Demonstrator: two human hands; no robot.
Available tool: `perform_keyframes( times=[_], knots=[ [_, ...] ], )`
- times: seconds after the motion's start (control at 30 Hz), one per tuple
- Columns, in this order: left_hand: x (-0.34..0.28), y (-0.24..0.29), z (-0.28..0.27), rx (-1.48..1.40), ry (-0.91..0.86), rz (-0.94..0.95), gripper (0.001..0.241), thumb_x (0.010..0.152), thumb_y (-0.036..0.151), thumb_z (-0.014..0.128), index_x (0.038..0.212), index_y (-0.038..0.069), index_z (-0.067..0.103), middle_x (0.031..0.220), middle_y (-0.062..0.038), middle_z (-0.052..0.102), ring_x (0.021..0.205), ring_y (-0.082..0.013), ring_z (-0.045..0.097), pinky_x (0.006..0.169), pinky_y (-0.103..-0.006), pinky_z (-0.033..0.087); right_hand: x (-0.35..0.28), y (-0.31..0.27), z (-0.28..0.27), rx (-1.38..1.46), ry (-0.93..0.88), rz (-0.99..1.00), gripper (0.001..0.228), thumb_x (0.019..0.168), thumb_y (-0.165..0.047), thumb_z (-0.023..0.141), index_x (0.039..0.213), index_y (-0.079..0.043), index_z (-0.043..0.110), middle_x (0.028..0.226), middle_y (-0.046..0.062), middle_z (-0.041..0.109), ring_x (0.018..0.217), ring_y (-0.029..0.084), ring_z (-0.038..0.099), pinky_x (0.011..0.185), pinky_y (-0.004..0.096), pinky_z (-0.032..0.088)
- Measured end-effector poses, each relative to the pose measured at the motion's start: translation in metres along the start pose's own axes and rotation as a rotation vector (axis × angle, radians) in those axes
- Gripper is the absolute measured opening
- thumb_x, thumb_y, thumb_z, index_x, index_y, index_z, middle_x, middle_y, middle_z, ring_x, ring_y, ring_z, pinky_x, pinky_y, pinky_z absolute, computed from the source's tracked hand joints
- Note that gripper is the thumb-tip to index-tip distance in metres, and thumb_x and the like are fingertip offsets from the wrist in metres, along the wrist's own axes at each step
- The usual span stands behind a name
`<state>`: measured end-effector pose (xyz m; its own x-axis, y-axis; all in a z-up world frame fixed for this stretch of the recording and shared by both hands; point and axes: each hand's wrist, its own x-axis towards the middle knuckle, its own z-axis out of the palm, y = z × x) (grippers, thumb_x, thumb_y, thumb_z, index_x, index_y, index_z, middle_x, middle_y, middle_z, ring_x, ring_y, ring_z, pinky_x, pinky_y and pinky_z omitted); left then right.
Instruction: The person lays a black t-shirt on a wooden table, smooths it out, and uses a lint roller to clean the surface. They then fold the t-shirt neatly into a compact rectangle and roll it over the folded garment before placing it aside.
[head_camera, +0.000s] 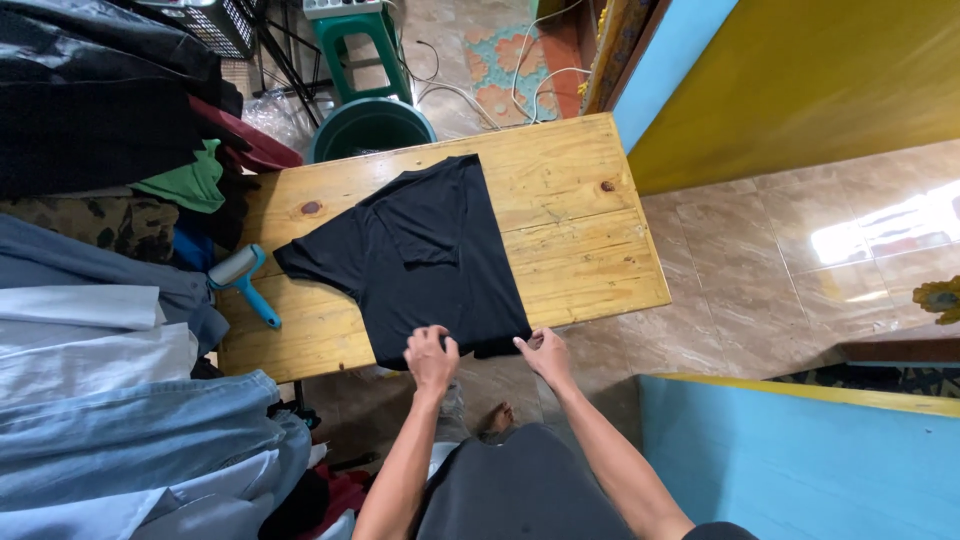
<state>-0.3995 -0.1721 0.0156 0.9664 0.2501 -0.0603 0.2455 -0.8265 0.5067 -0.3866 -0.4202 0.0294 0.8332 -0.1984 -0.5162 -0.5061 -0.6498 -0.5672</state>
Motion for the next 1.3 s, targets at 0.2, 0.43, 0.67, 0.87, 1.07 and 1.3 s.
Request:
perform_keyframes(
  times=[0.2, 0.43, 0.67, 0.87, 1.07, 1.3],
  knots=[
    [0.019, -0.008, -0.031, 0.075, 0.178, 0.032, 0.049, 0.088, 0.028, 0.063, 0.135, 0.016, 0.056, 0.151, -0.023, 0.048, 0.147, -0.0459, 0.037, 0.114, -0.0667, 0.028, 0.02, 0.004, 0.01, 0.036, 0.166, -0.088, 0.032, 0.083, -0.044, 0.079, 0.086, -0.012, 0.079, 0.072, 0.006, 0.076, 0.085, 0.031, 0.077, 0.077, 0.043, 0.059],
    [0.035, -0.045, -0.04, 0.277, -0.184, -0.067, 0.072, 0.103, 0.064, 0.034, 0.165, 0.03, 0.023, 0.173, -0.016, 0.014, 0.16, -0.0352, 0.01, 0.122, -0.0708, 0.011, 0.05, 0.023, 0.01, -0.181, 0.061, -0.022, 0.027, 0.083, -0.046, 0.069, 0.078, -0.021, 0.078, 0.085, 0.01, 0.079, 0.098, 0.037, 0.075, 0.084, 0.047, 0.06],
    [0.052, -0.043, -0.046, 0.398, -0.167, -0.073, 0.077, 0.091, 0.07, 0.045, 0.157, 0.032, 0.037, 0.161, -0.013, 0.036, 0.145, -0.0336, 0.038, 0.11, -0.0682, 0.032, 0.071, -0.021, -0.002, -0.307, 0.012, 0.02, 0.032, 0.081, -0.045, 0.067, 0.097, -0.022, 0.082, 0.1, 0.017, 0.079, 0.106, 0.042, 0.074, 0.088, 0.057, 0.058],
    [0.124, -0.028, -0.05, 0.257, 0.108, 0.093, 0.061, 0.088, 0.051, 0.059, 0.143, 0.024, 0.053, 0.15, -0.014, 0.048, 0.146, -0.0362, 0.041, 0.114, -0.0699, 0.026, 0.102, -0.144, -0.012, -0.212, 0.197, -0.358, 0.042, 0.098, -0.032, 0.059, 0.133, -0.01, 0.061, 0.125, 0.022, 0.07, 0.121, 0.044, 0.065, 0.102, 0.063, 0.049],
    [0.216, -0.002, -0.046, 0.188, 0.094, 0.211, 0.071, 0.088, 0.045, 0.062, 0.152, 0.019, 0.046, 0.159, -0.024, 0.04, 0.148, -0.0408, 0.038, 0.116, -0.0695, 0.021, 0.209, -0.221, 0.032, -0.262, 0.291, -0.435, 0.062, 0.103, -0.035, 0.049, 0.156, -0.003, 0.04, 0.159, 0.028, 0.04, 0.149, 0.046, 0.036, 0.117, 0.067, 0.031],
    [0.281, -0.031, -0.033, 0.241, -0.072, 0.27, 0.072, 0.097, 0.052, 0.05, 0.161, 0.022, 0.035, 0.168, -0.021, 0.027, 0.156, -0.0374, 0.023, 0.119, -0.0688, 0.012, 0.288, -0.281, 0.044, -0.354, 0.264, -0.367, 0.062, 0.11, -0.047, 0.033, 0.163, -0.013, 0.033, 0.167, 0.022, 0.029, 0.154, 0.045, 0.026, 0.118, 0.075, 0.015]
  ],
)
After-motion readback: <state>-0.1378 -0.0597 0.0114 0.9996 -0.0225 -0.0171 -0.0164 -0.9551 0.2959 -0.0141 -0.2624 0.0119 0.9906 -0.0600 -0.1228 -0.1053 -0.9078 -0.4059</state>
